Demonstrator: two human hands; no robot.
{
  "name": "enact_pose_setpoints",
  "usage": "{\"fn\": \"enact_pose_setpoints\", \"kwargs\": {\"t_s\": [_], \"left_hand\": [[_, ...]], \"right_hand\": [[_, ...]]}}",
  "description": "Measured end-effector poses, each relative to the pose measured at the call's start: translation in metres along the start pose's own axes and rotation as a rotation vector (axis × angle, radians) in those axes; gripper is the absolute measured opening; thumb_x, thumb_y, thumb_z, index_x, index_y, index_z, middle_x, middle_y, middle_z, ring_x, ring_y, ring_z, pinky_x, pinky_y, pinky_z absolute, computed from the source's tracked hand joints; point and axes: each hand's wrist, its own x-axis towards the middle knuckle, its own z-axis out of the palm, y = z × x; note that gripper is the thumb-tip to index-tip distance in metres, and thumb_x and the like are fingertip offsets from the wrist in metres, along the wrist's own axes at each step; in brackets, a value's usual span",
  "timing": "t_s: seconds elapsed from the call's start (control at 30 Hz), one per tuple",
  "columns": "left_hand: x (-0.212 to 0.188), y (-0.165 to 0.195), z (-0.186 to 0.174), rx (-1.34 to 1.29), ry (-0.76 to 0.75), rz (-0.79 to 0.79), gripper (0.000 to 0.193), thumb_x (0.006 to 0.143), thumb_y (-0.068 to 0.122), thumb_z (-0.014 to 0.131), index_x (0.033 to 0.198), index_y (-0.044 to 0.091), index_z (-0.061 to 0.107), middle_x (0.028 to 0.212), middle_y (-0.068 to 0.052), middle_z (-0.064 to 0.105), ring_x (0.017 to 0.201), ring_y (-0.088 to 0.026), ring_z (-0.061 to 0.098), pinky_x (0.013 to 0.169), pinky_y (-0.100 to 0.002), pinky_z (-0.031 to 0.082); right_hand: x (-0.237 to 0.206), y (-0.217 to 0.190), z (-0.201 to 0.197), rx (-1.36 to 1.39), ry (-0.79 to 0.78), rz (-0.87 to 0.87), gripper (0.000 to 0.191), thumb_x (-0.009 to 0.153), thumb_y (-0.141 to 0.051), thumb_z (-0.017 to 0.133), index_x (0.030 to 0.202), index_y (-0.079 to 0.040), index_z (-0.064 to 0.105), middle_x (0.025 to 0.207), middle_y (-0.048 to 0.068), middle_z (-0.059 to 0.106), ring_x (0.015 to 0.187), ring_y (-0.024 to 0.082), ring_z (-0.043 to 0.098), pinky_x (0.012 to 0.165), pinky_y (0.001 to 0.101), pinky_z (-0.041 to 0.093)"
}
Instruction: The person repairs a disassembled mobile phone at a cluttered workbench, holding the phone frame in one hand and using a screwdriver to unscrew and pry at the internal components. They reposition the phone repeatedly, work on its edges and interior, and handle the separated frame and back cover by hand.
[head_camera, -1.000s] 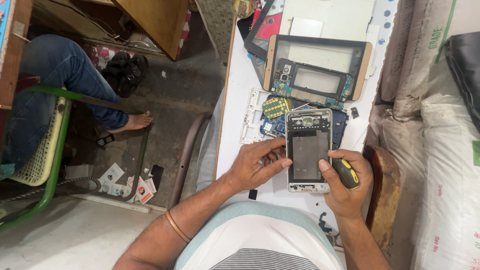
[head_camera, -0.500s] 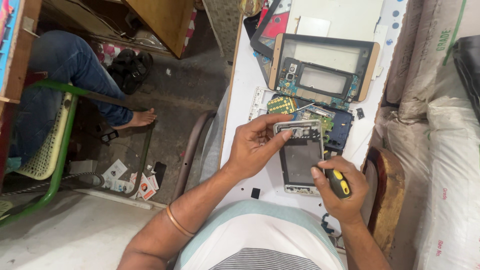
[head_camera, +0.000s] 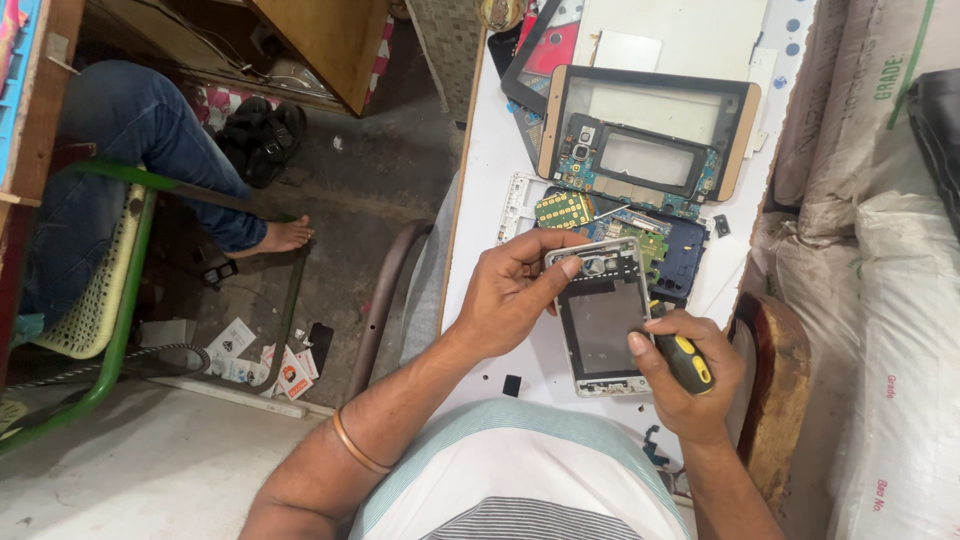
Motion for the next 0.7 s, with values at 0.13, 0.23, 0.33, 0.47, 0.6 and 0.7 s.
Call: {"fn": "enact_pose_setpoints", "kwargs": {"t_s": [0.13, 0.23, 0.33, 0.47, 0.6, 0.7], "left_hand": [[0.0, -0.001, -0.001, -0.037, -0.007, -0.029, 0.031, 0.104, 0.018, 0.064, 0.131, 0.002, 0.066, 0.092, -0.002, 0.071, 0.077, -0.005, 0.063, 0.063, -0.02, 0.054], [0.004, -0.001, -0.002, -0.291, 0.018, -0.033, 0.032, 0.106, 0.017, 0.065, 0.133, 0.0, 0.065, 0.098, -0.005, 0.071, 0.085, -0.009, 0.065, 0.074, -0.025, 0.056], [0.004, 0.002, -0.003, -0.688, 0.079, -0.18, 0.022, 0.104, 0.016, 0.056, 0.124, 0.007, 0.06, 0.106, -0.007, 0.07, 0.093, -0.016, 0.067, 0.081, -0.035, 0.058], [0.004, 0.001, 0.004, -1.008, 0.027, -0.18, 0.013, 0.102, 0.015, 0.046, 0.109, 0.011, 0.056, 0.104, -0.009, 0.06, 0.099, -0.022, 0.063, 0.09, -0.044, 0.057], [0.011, -0.006, 0.011, -1.2, -0.092, -0.098, 0.012, 0.104, 0.015, 0.045, 0.108, 0.01, 0.054, 0.102, -0.008, 0.055, 0.097, -0.022, 0.058, 0.092, -0.043, 0.053], [0.015, -0.009, 0.015, -1.253, -0.148, -0.071, 0.011, 0.104, 0.016, 0.045, 0.106, 0.011, 0.054, 0.101, -0.008, 0.055, 0.097, -0.022, 0.058, 0.094, -0.043, 0.052]], "right_hand": [[-0.003, 0.008, -0.01, 0.021, 0.015, -0.047, 0.027, 0.09, -0.015, 0.081, 0.11, -0.002, 0.067, 0.106, 0.007, 0.067, 0.088, 0.008, 0.063, 0.082, 0.0213, 0.049], [-0.002, 0.011, -0.013, 0.391, -0.035, -0.002, 0.045, 0.09, -0.031, 0.084, 0.117, -0.001, 0.066, 0.114, 0.01, 0.068, 0.099, 0.013, 0.067, 0.09, 0.0245, 0.054], [-0.001, 0.006, -0.008, 0.521, -0.129, -0.002, 0.058, 0.084, -0.033, 0.089, 0.125, 0.0, 0.063, 0.118, 0.015, 0.07, 0.106, 0.02, 0.071, 0.098, 0.0333, 0.057], [-0.006, -0.015, 0.01, 0.031, -0.23, -0.205, 0.066, 0.074, -0.035, 0.092, 0.123, -0.005, 0.059, 0.117, 0.015, 0.07, 0.11, 0.022, 0.071, 0.093, 0.0346, 0.058], [-0.007, -0.032, 0.032, -0.341, -0.227, -0.502, 0.069, 0.066, -0.035, 0.096, 0.118, -0.012, 0.057, 0.119, 0.013, 0.068, 0.118, 0.026, 0.067, 0.097, 0.0405, 0.056], [-0.002, -0.038, 0.036, -0.452, -0.182, -0.536, 0.075, 0.058, -0.039, 0.096, 0.116, -0.014, 0.055, 0.117, 0.009, 0.068, 0.125, 0.032, 0.06, 0.104, 0.0474, 0.051]]}}
